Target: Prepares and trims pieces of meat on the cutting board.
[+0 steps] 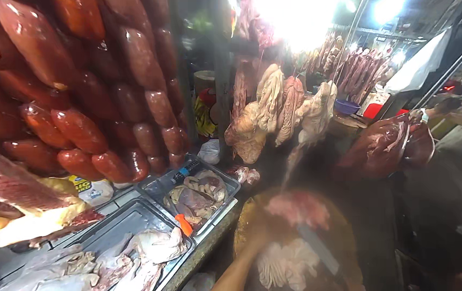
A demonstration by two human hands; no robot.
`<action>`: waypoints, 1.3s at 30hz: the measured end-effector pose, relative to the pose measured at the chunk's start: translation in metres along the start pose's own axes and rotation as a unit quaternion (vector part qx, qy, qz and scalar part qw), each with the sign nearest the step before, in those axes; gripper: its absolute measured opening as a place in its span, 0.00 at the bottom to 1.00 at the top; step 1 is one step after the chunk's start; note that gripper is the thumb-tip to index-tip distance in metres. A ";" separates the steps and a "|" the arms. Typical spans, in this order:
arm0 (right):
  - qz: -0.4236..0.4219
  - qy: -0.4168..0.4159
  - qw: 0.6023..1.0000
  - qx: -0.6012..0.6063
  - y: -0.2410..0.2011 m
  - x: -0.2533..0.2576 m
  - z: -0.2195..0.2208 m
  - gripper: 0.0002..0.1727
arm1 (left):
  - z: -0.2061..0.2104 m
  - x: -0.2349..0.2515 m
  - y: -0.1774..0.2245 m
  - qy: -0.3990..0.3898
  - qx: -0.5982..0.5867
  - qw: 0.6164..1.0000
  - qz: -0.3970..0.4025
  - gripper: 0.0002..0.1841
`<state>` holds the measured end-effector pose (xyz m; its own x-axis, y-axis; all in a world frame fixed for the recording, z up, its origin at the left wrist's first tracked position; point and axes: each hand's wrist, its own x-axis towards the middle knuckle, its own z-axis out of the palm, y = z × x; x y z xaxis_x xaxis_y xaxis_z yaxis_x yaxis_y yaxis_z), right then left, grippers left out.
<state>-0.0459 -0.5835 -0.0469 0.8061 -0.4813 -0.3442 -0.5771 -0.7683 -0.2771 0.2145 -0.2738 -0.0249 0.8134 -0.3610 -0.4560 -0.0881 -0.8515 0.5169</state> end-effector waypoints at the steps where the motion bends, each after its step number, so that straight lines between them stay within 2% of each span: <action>1: -0.012 0.036 0.999 0.015 0.000 0.000 0.003 0.39 | -0.002 0.002 -0.002 0.002 -0.009 1.000 -0.002 0.41; 3: -0.019 0.053 0.998 0.026 0.003 0.002 0.007 0.39 | -0.009 0.004 -0.007 0.012 -0.040 0.999 -0.013 0.40; 6: -0.006 0.058 0.998 0.033 0.007 0.006 0.011 0.38 | -0.032 0.002 -0.003 0.074 -0.134 0.988 0.023 0.26; 10: -0.002 0.073 0.997 0.023 0.006 0.008 0.015 0.36 | -0.105 -0.030 0.038 0.186 -0.271 0.938 0.108 0.18; 16: 0.027 0.080 0.995 0.060 0.002 0.000 0.013 0.42 | -0.178 -0.067 0.068 0.305 -0.337 0.868 0.200 0.18; 19: 0.016 0.129 0.986 0.105 -0.007 -0.008 -0.001 0.43 | -0.216 -0.082 0.096 0.365 -0.377 0.808 0.267 0.13; 20: -0.009 0.164 0.978 0.132 -0.021 -0.012 -0.022 0.39 | -0.229 -0.087 0.108 0.384 -0.375 0.790 0.296 0.11; 22: -0.104 0.261 0.943 0.178 -0.073 -0.021 -0.091 0.29 | -0.258 -0.100 0.138 0.429 -0.353 0.754 0.350 0.10; 24: -0.252 0.379 0.870 0.189 -0.140 -0.037 -0.181 0.20 | -0.285 -0.112 0.177 0.463 -0.304 0.739 0.384 0.12; 26: -0.367 0.449 0.793 0.186 -0.203 -0.051 -0.269 0.17 | -0.307 -0.120 0.220 0.486 -0.225 0.765 0.357 0.18; 27: -0.393 0.458 0.775 0.188 -0.231 -0.053 -0.306 0.17 | -0.316 -0.121 0.240 0.488 -0.179 0.790 0.325 0.23; 29: -0.395 0.422 0.787 0.214 -0.288 -0.049 -0.370 0.20 | -0.327 -0.115 0.270 0.480 -0.107 0.833 0.254 0.31; 33: -0.345 0.287 0.849 0.278 -0.386 -0.004 -0.460 0.26 | -0.332 -0.098 0.293 0.471 -0.084 0.855 0.202 0.20; 36: -0.318 0.209 0.872 0.309 -0.423 0.027 -0.488 0.27 | -0.337 -0.085 0.292 0.448 -0.117 0.860 0.218 0.21; 39: -0.312 0.207 0.882 0.285 -0.437 0.040 -0.493 0.24 | -0.337 -0.074 0.289 0.416 -0.109 0.877 0.212 0.31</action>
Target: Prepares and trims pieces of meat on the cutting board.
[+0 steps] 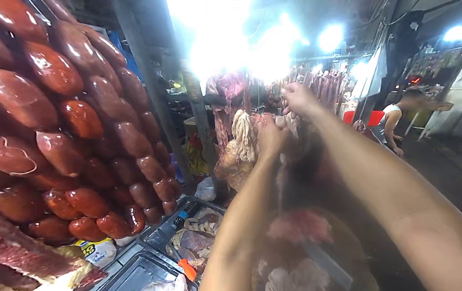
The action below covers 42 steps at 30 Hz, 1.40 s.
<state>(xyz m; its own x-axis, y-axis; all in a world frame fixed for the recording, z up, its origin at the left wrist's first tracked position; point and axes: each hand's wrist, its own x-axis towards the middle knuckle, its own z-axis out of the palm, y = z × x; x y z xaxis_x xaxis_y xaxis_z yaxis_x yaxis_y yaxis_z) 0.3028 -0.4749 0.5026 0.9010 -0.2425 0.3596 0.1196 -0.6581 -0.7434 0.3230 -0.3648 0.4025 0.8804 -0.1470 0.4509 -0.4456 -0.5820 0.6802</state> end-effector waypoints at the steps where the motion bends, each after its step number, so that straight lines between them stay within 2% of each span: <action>1: -0.001 0.004 1.000 -0.011 0.002 0.003 0.003 0.24 | 0.001 0.000 -0.003 -0.013 0.005 1.000 0.002 0.30; 4: 0.006 0.013 1.000 -0.027 0.003 0.009 0.010 0.22 | 0.005 0.004 -0.013 -0.033 0.017 0.998 0.050 0.22; 11: -0.015 0.032 0.997 -0.071 0.003 0.005 0.017 0.18 | -0.006 0.020 -0.024 -0.038 -0.056 0.987 0.143 0.15; 17: -0.021 0.006 0.999 -0.045 -0.003 -0.010 0.003 0.17 | -0.018 0.049 -0.030 -0.036 -0.168 0.975 0.143 0.11; 24: -0.029 -0.001 0.999 -0.017 -0.002 -0.016 -0.008 0.16 | -0.015 0.039 -0.030 -0.051 -0.101 0.976 0.185 0.17; 36: -0.042 0.027 0.998 -0.035 0.000 -0.018 -0.003 0.16 | 0.002 0.017 -0.027 0.044 -0.044 0.961 0.269 0.17; 42: -0.052 0.046 0.996 -0.047 0.006 -0.013 0.004 0.16 | 0.008 0.008 -0.028 0.063 -0.039 0.962 0.261 0.18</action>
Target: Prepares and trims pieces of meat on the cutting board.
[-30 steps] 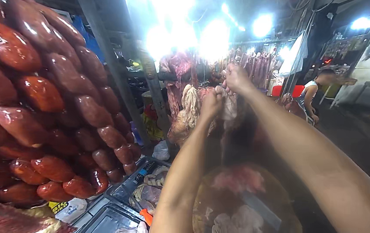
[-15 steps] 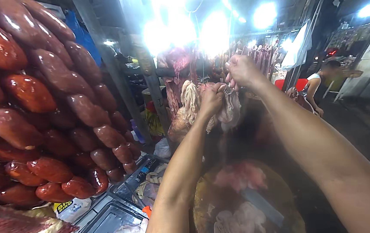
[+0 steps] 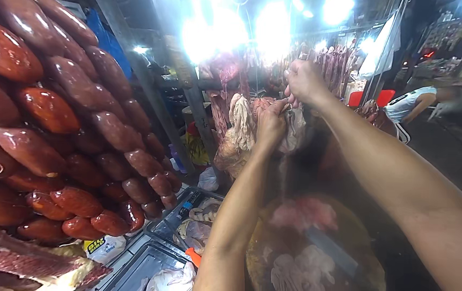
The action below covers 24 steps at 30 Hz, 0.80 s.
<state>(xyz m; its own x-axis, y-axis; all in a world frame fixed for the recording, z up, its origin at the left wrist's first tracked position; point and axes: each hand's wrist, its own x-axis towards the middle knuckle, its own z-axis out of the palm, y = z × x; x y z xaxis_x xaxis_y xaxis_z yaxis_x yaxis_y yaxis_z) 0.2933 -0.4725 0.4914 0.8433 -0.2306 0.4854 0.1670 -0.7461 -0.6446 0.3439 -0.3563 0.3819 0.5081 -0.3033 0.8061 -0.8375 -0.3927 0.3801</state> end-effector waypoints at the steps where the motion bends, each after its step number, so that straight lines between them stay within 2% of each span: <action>1: -0.002 0.007 1.000 -0.003 0.001 0.001 0.002 0.16 | 0.001 -0.002 0.001 0.003 0.003 1.000 -0.010 0.19; 5: 0.000 0.025 1.000 0.004 0.004 0.006 0.010 0.16 | 0.012 -0.017 0.008 0.014 -0.018 0.998 -0.056 0.22; 8: -0.007 0.034 0.999 0.015 0.004 0.006 0.018 0.16 | 0.021 -0.031 0.015 0.034 -0.005 0.995 -0.089 0.32; 11: -0.012 0.027 0.999 0.031 0.006 0.005 0.020 0.17 | 0.025 -0.043 0.028 0.017 -0.018 0.985 -0.170 0.44; 13: -0.013 0.020 0.998 0.053 0.009 0.004 0.020 0.17 | 0.029 -0.048 0.023 0.024 -0.039 0.977 -0.206 0.43; 15: -0.011 0.012 0.998 0.058 0.011 0.005 0.017 0.18 | 0.032 -0.050 0.010 0.016 -0.057 0.980 -0.192 0.36; 18: 0.007 -0.005 0.999 0.044 0.012 0.009 0.011 0.20 | 0.033 -0.054 -0.010 0.003 -0.070 0.986 -0.150 0.37; 20: -0.018 -0.060 0.997 0.039 0.038 0.004 0.002 0.16 | 0.028 -0.062 -0.019 0.018 -0.090 0.987 -0.134 0.39; 21: -0.035 -0.095 0.995 0.017 0.060 -0.021 -0.006 0.14 | 0.024 -0.070 -0.023 0.019 -0.103 0.984 -0.142 0.39; 23: -0.005 -0.035 0.997 -0.075 0.093 -0.129 -0.011 0.14 | 0.015 -0.105 -0.031 0.011 -0.108 0.973 -0.204 0.31; 24: 0.018 -0.012 0.994 -0.110 0.102 -0.173 -0.018 0.15 | 0.012 -0.130 -0.038 -0.019 -0.096 0.965 -0.242 0.25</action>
<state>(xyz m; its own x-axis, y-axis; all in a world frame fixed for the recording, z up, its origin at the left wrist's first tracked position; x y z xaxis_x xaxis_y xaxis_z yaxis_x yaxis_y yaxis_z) 0.1550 -0.5204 0.3523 0.8596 -0.2465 0.4476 0.0229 -0.8565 -0.5157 0.3119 -0.3125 0.2568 0.8532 -0.1569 0.4974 -0.5200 -0.3298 0.7879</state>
